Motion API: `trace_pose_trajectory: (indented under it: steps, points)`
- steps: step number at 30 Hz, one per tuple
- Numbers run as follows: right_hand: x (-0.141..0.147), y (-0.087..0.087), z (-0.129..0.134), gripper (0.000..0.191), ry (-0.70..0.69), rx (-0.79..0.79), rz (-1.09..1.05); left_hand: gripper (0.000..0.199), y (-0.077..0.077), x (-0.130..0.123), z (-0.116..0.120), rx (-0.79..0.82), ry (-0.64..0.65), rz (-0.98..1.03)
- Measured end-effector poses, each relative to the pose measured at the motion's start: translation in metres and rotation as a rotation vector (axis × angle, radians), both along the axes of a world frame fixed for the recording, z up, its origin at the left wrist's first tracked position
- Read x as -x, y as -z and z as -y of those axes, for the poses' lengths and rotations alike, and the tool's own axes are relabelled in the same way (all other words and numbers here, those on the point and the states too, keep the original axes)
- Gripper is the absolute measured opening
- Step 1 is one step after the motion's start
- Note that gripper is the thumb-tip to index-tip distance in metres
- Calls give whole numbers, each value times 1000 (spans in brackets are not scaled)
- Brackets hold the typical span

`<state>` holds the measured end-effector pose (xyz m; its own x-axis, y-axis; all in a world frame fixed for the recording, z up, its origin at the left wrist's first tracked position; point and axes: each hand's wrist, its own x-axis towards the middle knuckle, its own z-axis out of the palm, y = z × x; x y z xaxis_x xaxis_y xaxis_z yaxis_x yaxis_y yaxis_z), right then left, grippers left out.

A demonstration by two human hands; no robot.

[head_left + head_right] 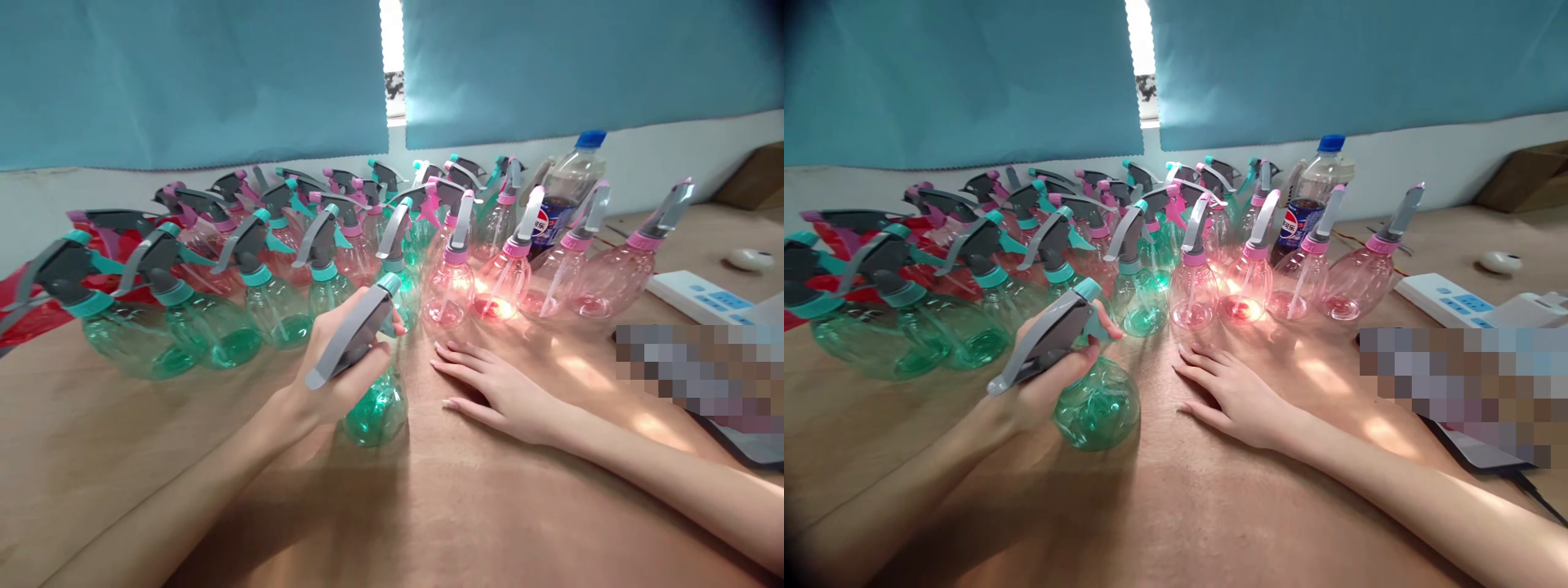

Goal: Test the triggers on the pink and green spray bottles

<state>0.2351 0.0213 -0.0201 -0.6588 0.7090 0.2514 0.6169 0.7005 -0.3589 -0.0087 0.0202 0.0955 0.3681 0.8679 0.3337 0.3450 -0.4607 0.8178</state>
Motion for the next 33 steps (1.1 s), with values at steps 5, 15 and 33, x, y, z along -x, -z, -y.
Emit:
trace_pose_trajectory:
  steps: [5, 15, 33]
  points:
    - [0, -1, 0, 54, 2, 7, -14, 29, 3, 2, -1, 11, 28, -4]
    - [0, 0, 0, 53, 1, 7, -31, 39, 5, -4, 1, -43, 7, 75]
    - [0, 0, 0, 53, 5, 5, -25, 36, 7, -3, 2, 22, 15, 113]
